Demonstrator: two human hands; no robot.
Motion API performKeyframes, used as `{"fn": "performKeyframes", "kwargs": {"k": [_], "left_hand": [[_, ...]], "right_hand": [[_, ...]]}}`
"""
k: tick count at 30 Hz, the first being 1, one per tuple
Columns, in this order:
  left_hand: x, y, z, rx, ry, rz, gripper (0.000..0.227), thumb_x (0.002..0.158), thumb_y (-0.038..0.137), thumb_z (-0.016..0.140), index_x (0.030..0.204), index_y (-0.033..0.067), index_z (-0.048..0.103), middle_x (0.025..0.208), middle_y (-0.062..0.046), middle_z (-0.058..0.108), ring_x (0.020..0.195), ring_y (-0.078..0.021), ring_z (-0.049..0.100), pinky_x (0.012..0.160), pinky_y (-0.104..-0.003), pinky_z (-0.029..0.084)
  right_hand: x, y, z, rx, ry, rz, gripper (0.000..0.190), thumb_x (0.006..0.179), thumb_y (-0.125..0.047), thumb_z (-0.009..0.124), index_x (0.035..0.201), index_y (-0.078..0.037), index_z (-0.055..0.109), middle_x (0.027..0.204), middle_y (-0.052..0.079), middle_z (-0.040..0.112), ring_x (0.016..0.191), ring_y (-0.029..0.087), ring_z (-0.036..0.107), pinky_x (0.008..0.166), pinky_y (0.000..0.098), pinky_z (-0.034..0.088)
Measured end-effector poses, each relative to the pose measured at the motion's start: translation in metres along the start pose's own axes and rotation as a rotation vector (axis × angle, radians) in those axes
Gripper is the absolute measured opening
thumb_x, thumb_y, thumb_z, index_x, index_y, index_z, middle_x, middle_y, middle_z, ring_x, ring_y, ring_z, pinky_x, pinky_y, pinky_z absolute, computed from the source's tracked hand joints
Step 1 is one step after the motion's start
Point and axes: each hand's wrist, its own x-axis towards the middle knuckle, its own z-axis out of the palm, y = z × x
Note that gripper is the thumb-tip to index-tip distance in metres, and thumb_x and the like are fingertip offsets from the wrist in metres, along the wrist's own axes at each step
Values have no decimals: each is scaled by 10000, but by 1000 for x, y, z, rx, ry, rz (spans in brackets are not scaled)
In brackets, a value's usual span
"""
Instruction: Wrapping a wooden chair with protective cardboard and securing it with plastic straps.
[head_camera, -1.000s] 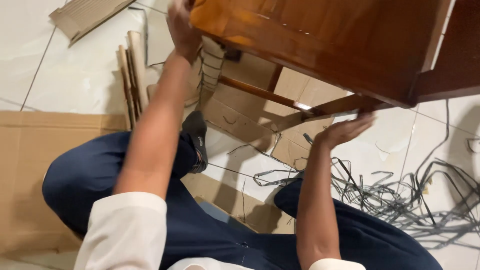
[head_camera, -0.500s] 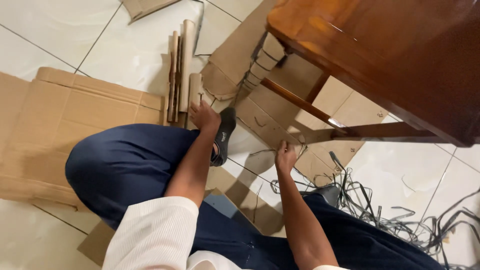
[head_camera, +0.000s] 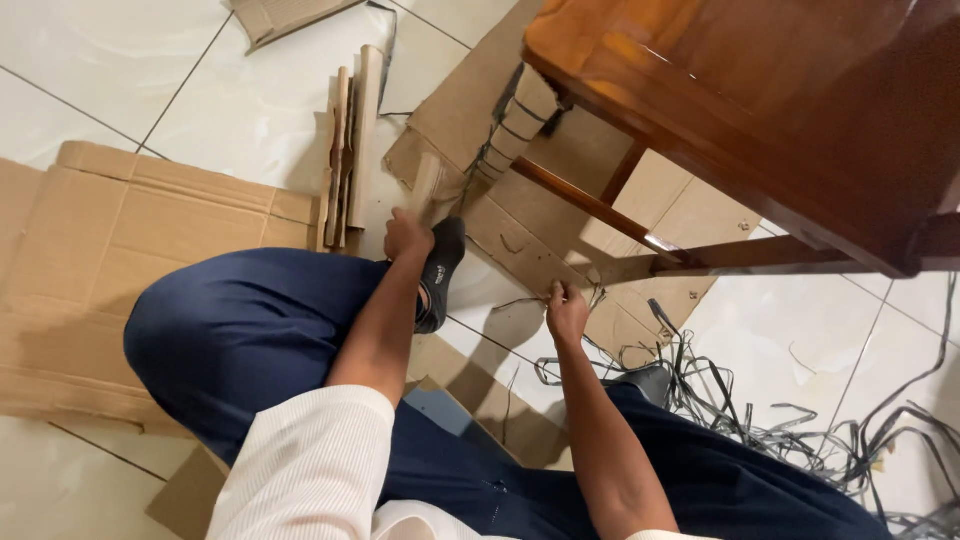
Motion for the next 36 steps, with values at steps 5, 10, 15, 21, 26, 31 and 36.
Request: {"fn": "performKeyframes", "kwargs": {"k": [5,10,15,21,26,31,36], "left_hand": [[-25,46,-37,-149,207,430,509,867,284,723,1292,78,531,1076,-240,707,973,-455,676,827,-563,527],[-49,98,-72,-254,149,792,500,881,326,725,1245,43,533,864,-278,707,805,-497,668,714,-590,514],[-33,105,-77,-758,203,683,220,943,249,714,977,39,661,831,-240,709,700,-355,706,609,-474,584],[-56,141,-156,-1018,437,575,467,1002,342,652,1264,-44,622,1122,-149,724,942,-219,726,787,-356,600],[-58,153,-162,-1387,398,340,477,995,333,625,1255,-65,581,1088,-196,728,959,-288,740,805,-397,622],[-32,127,-125,-1297,368,221,491,1000,357,629,1293,-37,608,1159,-135,692,1046,-275,674,903,-403,519],[-14,101,-111,-1118,73,133,518,1031,446,596,1283,-6,629,1084,-193,660,951,-331,654,859,-451,518]], "right_hand": [[3,-19,1,86,-11,64,336,1001,-321,596,1089,-25,728,911,110,778,802,191,748,745,338,563],[11,-51,5,233,-26,27,303,1019,-305,584,1112,-52,722,931,75,775,801,140,728,718,301,567],[20,-77,8,471,-75,-288,237,1061,-229,617,1091,-20,725,925,84,759,824,130,726,747,261,610],[15,-101,9,515,-100,-346,220,1052,-216,624,1118,-31,722,921,80,775,818,114,739,715,244,611],[1,-128,4,356,-25,-628,325,1071,-261,628,1304,-36,620,1099,113,703,968,160,712,740,283,614],[5,-110,13,54,-76,-748,594,945,-322,746,1408,-19,528,1134,190,657,856,226,715,719,348,619],[10,-63,50,-230,-432,-516,444,934,-359,779,1263,-77,679,1030,111,769,869,217,780,746,357,646]]}}
